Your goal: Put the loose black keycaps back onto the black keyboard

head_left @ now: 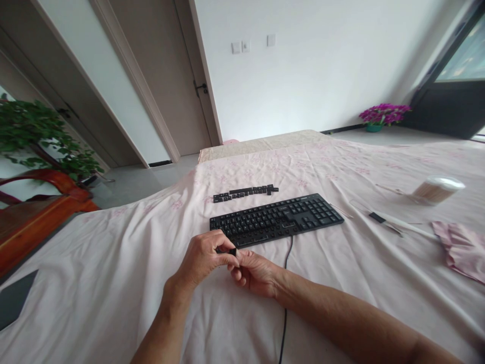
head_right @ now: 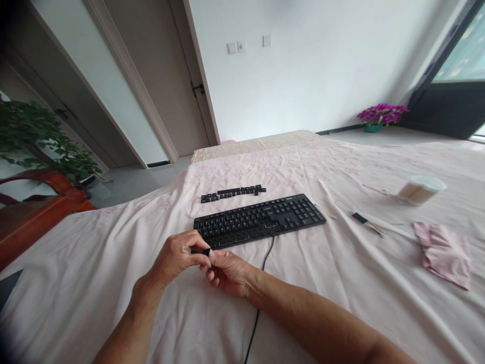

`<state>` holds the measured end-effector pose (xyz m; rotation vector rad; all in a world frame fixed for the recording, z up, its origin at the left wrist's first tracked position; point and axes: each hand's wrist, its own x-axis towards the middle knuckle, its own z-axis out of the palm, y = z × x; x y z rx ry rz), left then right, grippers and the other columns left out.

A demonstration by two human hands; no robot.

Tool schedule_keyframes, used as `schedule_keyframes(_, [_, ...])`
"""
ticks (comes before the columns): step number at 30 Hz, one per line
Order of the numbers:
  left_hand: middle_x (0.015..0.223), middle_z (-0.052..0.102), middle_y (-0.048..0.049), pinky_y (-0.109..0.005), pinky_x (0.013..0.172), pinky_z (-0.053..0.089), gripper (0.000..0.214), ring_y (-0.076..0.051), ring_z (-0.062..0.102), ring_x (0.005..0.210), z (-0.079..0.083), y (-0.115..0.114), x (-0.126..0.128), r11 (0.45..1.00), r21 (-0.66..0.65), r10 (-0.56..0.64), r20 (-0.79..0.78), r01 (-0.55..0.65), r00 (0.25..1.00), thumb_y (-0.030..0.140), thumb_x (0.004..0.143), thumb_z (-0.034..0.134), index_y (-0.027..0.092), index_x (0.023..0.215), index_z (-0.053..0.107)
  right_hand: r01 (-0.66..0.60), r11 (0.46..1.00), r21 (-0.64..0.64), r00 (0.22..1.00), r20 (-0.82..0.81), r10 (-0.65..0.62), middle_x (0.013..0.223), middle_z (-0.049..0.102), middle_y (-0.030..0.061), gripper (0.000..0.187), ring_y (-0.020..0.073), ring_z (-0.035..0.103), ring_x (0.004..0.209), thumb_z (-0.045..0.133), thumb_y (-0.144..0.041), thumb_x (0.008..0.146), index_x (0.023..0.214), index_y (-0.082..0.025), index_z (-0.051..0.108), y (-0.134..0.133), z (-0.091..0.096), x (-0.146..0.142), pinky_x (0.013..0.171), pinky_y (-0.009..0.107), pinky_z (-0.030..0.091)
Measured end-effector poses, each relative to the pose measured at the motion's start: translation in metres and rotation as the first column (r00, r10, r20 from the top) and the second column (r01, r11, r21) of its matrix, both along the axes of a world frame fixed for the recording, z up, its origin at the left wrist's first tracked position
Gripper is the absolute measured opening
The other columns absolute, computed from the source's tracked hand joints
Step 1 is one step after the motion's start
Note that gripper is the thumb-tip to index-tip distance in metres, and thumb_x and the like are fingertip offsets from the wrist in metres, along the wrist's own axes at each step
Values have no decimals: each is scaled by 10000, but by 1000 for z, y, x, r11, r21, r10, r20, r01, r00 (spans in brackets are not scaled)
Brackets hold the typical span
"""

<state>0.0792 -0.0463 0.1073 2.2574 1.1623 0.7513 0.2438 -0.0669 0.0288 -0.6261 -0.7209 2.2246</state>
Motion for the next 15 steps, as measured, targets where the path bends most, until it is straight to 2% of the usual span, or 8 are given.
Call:
schedule_keyframes(3, [691,606,18,-212,629,420,173,-114,577,677,1,-1,-2,1000,-8,-19,-18,19,1000,333,675,772,194,718,678,14,994,-112,999,-48,-20,664,617,-29,329,38,501,506,822,-377,635,756,-133,636,-3,1,-3,493,173,332])
schedule_keyframes(5, [698,602,24,-209,626,415,171,-109,572,676,2,-1,-3,1000,0,-18,-36,18,999,319,667,779,195,720,673,15,990,-137,998,-61,-24,675,626,-28,322,40,512,510,833,-338,624,769,-132,633,-4,1,-3,493,170,337])
schedule_keyframes(10, [721,595,21,-212,625,412,178,-106,560,679,2,1,-3,999,24,-28,-65,30,998,325,680,770,195,734,662,43,989,-141,995,-79,-54,646,602,-42,341,41,506,502,838,-337,619,782,-139,613,-3,1,-4,491,162,346])
schedule_keyframes(15, [773,610,4,-224,655,430,182,-119,567,717,0,3,-3,997,55,-50,-45,52,998,335,696,758,200,778,668,163,981,-101,984,-56,-169,554,531,-66,361,33,448,470,836,-370,617,752,-145,589,-3,0,-7,477,156,313])
